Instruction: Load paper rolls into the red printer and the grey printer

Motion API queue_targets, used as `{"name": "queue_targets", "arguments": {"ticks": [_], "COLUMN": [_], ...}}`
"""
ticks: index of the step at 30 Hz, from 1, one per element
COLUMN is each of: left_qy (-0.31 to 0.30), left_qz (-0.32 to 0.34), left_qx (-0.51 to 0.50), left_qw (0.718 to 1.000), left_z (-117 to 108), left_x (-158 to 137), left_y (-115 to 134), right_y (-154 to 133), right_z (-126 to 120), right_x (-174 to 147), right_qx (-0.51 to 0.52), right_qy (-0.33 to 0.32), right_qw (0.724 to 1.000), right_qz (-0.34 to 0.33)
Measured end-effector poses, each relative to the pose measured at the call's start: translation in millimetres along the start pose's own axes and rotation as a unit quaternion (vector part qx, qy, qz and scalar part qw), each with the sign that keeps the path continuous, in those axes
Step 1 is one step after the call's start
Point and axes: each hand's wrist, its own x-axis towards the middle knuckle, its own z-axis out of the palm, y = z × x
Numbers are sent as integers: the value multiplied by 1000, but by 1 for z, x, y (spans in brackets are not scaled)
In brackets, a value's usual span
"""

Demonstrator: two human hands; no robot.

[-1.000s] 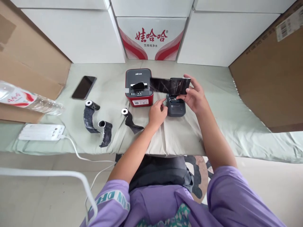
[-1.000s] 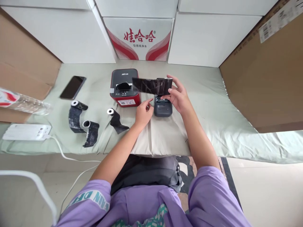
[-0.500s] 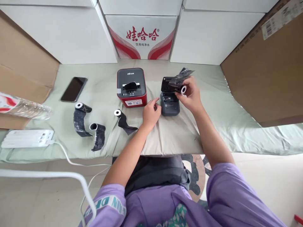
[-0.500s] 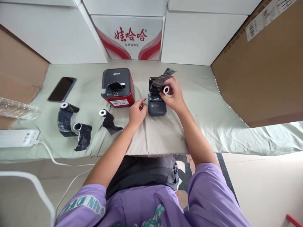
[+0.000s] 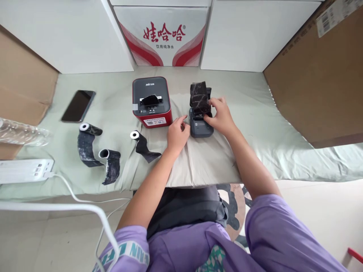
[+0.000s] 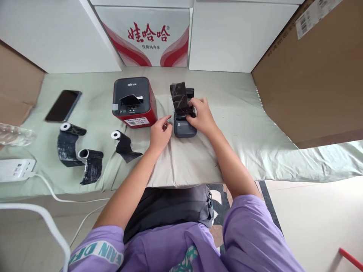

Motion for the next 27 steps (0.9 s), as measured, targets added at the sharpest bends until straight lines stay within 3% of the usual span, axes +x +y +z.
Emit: {"name": "queue_targets", "arguments": {"ticks": [10,15,19,25,27], "left_qy": [-2,-3,2,0,0], "left_qz": [-7,-4,-9,-14,3], "left_qx": [-1,-3,-9,-18,-28], "left_qw": [1000,1000,1000,1000,1000], "left_z": [-1,0,-1,-3,-4], "left_x": [1,1,1,1,1], "left_y": [0,-1,-2,0,1], "right_y": [3,8,2,-25,-27], "right_z": [8,10,-9,-51,-53], "right_x": [3,4,4,-4,-7], "right_qx": [17,-6,71,237,251], "right_qy": [4,-25,-44,-198,-192], "right_qw": [1000,1000,996,951,949], "right_qz": [-1,16,5,-10,4]}}
